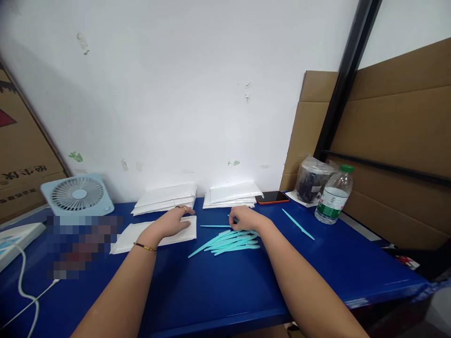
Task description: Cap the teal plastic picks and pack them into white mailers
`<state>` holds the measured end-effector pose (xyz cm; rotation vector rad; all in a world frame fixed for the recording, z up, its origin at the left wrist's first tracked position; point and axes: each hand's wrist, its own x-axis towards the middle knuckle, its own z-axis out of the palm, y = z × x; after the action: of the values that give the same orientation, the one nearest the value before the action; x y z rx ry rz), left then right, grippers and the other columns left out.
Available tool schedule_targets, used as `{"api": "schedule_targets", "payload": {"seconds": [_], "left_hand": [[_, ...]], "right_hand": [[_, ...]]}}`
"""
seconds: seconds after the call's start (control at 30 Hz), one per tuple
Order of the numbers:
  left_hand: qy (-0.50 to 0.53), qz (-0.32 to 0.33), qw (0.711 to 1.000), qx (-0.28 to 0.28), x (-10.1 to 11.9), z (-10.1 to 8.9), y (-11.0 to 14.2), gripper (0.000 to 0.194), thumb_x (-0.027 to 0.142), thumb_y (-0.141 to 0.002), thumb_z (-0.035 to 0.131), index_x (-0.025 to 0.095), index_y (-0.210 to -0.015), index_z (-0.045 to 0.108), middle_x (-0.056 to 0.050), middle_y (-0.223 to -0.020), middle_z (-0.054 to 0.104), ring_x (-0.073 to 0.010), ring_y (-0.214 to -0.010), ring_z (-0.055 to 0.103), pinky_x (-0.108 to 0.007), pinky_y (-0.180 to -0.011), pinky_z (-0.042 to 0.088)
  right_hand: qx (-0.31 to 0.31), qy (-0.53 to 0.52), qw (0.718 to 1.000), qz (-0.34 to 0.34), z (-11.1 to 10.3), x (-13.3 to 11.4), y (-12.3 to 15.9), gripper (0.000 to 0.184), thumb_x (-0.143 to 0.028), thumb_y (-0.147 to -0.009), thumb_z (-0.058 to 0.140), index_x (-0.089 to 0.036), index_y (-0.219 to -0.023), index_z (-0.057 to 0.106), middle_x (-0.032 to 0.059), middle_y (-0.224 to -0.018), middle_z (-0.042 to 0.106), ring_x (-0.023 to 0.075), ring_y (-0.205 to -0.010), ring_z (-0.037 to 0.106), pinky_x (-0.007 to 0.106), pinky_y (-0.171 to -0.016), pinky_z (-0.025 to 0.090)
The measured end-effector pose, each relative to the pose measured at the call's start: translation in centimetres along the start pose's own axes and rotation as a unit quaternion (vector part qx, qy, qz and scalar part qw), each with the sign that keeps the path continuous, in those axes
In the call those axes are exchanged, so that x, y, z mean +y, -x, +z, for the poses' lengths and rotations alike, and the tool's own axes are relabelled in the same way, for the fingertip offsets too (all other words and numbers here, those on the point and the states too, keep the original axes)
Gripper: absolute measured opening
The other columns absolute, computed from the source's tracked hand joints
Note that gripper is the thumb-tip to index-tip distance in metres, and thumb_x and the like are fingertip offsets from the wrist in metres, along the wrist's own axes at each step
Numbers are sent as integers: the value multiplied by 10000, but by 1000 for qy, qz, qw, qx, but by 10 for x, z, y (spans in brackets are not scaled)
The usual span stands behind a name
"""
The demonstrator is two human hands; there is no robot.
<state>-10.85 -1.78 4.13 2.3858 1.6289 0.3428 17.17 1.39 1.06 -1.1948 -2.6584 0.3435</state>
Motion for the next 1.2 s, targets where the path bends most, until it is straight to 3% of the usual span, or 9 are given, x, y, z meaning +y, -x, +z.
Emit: {"api": "schedule_targets", "payload": {"seconds": [0.1,0.2,0.5,0.6,0.73,0.87,0.97,1.07,1.2], "left_hand": [[24,112,990,83,27,20,-6,332,333,-826,442,232,-1110,581,-44,-1162,578,-199,-1038,539,-293,-901,396],[-12,161,983,88,43,41,-14,301,342,-818,482,247,-1068,622,-44,-1057,632,-223,-1007,549,-320,-881,392],[43,84,995,37,23,53,-35,234,331,-799,509,232,-899,696,-28,-925,687,-193,-855,607,-261,-729,431],[58,59,996,37,12,55,-40,232,328,-789,518,229,-884,705,-24,-918,686,-189,-849,609,-256,-746,436],[64,67,994,52,4,62,-44,260,327,-794,512,225,-940,702,-34,-963,658,-184,-890,591,-251,-799,438],[42,86,993,67,7,67,-43,315,334,-793,516,229,-1054,659,-53,-1023,619,-200,-976,551,-272,-878,413],[69,90,991,67,11,63,-40,371,398,-788,514,219,-1090,633,-64,-1045,599,-207,-978,543,-280,-864,420],[123,93,986,57,18,56,-35,401,491,-798,462,204,-998,658,-56,-950,618,-187,-863,564,-277,-774,445],[161,125,979,24,27,51,-31,358,501,-758,507,200,-858,673,-34,-834,640,-167,-765,557,-257,-675,432]], "right_hand": [[39,-43,998,3,3,-1,5,163,-112,-646,555,-174,-761,654,25,-828,606,136,-709,548,222,-638,406],[77,-91,993,-7,1,-6,6,150,-136,-699,538,-171,-804,639,30,-848,602,132,-710,544,227,-636,415],[93,-76,992,-45,-1,-18,1,133,-98,-705,524,-165,-756,626,30,-829,574,120,-692,522,215,-603,401],[101,-58,993,-26,-4,-12,5,135,-91,-687,531,-162,-734,637,29,-805,579,122,-680,525,217,-607,401],[57,-47,997,9,-7,-8,11,119,-163,-679,604,-172,-773,676,35,-827,596,134,-678,538,228,-608,404],[51,-49,997,-31,-3,-16,7,184,-279,-705,646,-213,-873,683,35,-899,569,144,-738,529,242,-645,400],[15,-63,996,-58,3,-21,3,177,-323,-688,676,-204,-819,684,30,-874,538,139,-727,511,241,-641,397],[7,-92,995,-49,3,-21,2,159,-331,-704,663,-192,-781,671,23,-859,514,131,-721,500,231,-622,395],[63,-105,992,-18,0,-14,5,127,-299,-736,633,-178,-774,645,20,-858,503,126,-733,492,224,-623,389]]}}
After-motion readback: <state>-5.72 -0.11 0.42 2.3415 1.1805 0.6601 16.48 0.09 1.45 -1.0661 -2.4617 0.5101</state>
